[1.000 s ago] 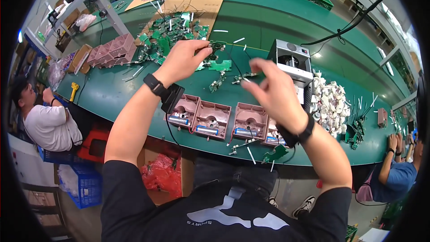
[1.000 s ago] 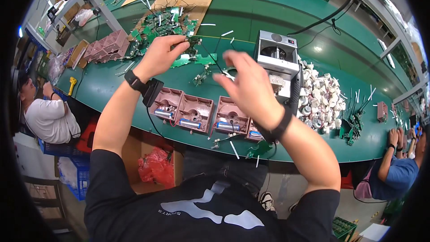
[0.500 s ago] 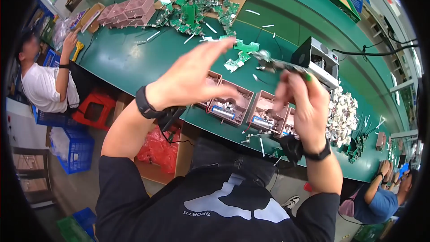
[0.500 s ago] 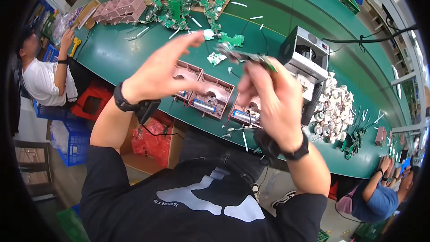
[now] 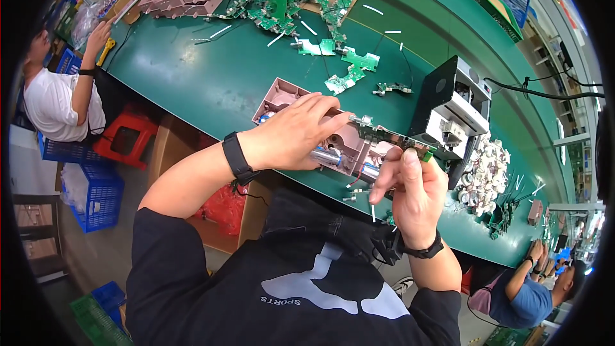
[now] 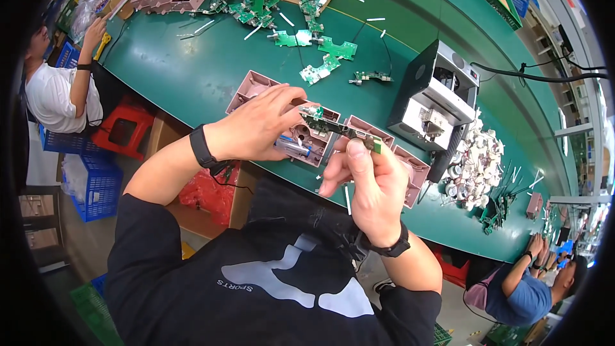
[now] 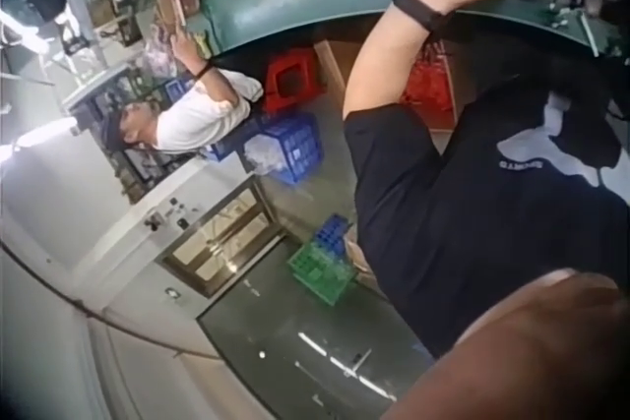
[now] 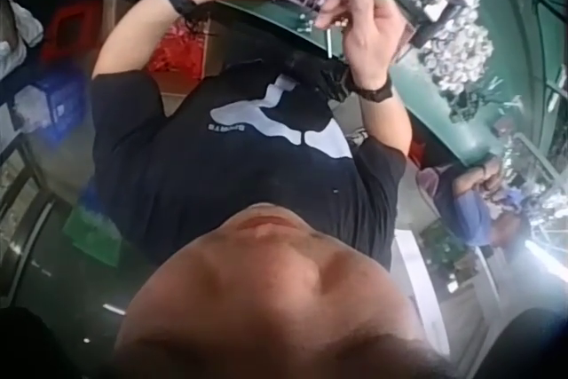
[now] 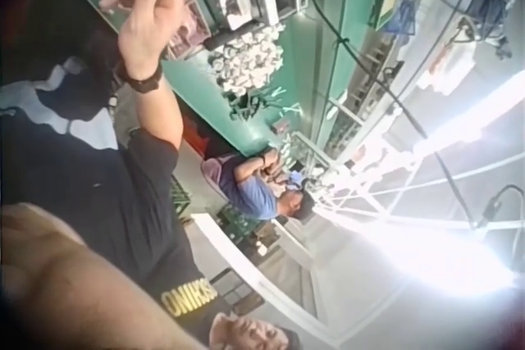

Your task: Manually assemble circuit boards into plastic housings and fasten components using an electric screwdriver.

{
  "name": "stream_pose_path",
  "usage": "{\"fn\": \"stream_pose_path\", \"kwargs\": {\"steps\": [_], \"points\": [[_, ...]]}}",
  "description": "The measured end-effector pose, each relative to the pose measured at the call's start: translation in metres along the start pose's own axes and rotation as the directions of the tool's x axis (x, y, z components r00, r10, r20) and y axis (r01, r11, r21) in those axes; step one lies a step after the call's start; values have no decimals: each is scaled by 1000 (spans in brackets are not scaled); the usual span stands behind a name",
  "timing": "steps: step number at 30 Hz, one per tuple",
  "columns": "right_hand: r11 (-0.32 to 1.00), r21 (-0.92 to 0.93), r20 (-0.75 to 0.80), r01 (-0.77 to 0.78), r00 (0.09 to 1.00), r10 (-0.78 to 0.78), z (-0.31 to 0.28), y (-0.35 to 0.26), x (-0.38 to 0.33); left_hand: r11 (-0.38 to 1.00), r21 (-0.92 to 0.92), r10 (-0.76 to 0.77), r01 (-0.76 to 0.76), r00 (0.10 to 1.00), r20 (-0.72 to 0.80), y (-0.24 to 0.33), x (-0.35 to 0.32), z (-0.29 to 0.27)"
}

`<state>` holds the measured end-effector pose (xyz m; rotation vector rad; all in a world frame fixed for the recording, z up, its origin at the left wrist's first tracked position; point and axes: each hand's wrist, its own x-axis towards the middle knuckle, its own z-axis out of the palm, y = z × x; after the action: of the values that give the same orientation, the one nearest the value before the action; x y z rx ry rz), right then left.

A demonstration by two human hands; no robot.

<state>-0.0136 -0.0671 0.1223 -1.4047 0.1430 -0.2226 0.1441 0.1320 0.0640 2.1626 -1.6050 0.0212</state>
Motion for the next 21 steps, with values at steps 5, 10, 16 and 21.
{"fn": "stream_pose_path", "kwargs": {"steps": [5,10,16,21], "points": [[999,-24,6,-26,1000,26,1,5,6,1000,-29,-6,7,1000,4,4,-1,-6],[997,-68,50,-35,998,39,5,11,5,999,-47,-17,17,1000,-3,4,-3,-6],[972,-206,158,114,984,-82,6,36,-8,984,-176,-25,11,997,-74,5,-8,-10],[939,-286,208,193,969,-135,12,46,-17,982,-188,-7,-23,987,-160,15,-12,-16]]}}
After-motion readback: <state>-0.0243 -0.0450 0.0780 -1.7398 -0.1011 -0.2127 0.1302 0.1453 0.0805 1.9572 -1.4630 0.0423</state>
